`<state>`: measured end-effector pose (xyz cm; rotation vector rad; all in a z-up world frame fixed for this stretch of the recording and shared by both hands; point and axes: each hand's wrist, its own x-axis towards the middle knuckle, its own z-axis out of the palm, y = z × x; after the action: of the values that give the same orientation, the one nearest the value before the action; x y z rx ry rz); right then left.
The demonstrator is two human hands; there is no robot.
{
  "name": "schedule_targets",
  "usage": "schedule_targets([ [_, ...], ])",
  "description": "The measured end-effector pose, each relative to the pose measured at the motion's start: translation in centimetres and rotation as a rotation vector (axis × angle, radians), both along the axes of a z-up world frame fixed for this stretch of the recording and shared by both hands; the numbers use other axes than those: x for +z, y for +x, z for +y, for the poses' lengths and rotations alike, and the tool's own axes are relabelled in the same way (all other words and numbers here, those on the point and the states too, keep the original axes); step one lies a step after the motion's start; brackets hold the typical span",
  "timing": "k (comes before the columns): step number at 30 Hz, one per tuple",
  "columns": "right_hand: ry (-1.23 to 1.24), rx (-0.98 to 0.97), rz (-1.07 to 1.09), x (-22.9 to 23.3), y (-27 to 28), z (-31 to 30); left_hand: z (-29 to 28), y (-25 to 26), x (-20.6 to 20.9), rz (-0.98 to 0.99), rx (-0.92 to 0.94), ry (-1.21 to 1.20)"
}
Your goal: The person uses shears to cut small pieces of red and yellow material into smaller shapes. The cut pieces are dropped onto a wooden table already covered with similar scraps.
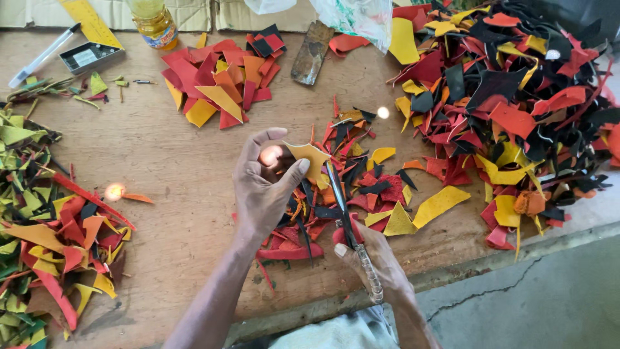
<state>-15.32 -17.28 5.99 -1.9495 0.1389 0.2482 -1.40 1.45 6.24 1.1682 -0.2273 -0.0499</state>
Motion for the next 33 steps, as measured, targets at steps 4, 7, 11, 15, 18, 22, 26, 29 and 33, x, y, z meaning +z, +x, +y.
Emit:
schedule_targets([
  [4, -0.016, -0.032, 0.031, 0.2, 0.7, 0.9, -0.2, -0.4, -0.3, -0.057, 0.103, 0.048],
  [7, -0.035, -0.059, 0.113, 0.6, 1.4, 1.5, -0.6, -0.5, -0.7, -0.049, -0.002, -0.195],
  [11, -0.040, -0.060, 0.108, 0.8, 2.2, 2.3, -0.6, -0.7, -0.6, -0.144, 0.110, 0.023],
  [15, -0.069, -0.037, 0.079, 0.5, 2.6, 2.7, -0.1, -0.9, 0.1, -0.129, 0.111, 0.089],
  [18, -0.036, -0.044, 0.056, 0.2, 2.3, 2.5, 0.0, -0.9, 0.3, -0.120, 0.102, 0.110],
  [22, 0.090, -0.128, 0.056, -0.8, 1.9, 2.8, -0.3, -0.8, 0.4, -0.061, 0.053, -0.044],
  [26, -0.004, -0.130, -0.012, -1.7, 1.8, 3.0, -0.1, -1.0, 0.8, -0.181, 0.129, 0.140],
  [29, -0.064, -0.126, -0.066, -1.9, 1.8, 2.8, 0.1, -1.2, 1.1, -0.185, 0.118, 0.147],
  [33, -0.058, -0.136, -0.089, -2.1, 1.8, 3.0, -0.1, -1.4, 1.4, -0.173, 0.125, 0.156],
])
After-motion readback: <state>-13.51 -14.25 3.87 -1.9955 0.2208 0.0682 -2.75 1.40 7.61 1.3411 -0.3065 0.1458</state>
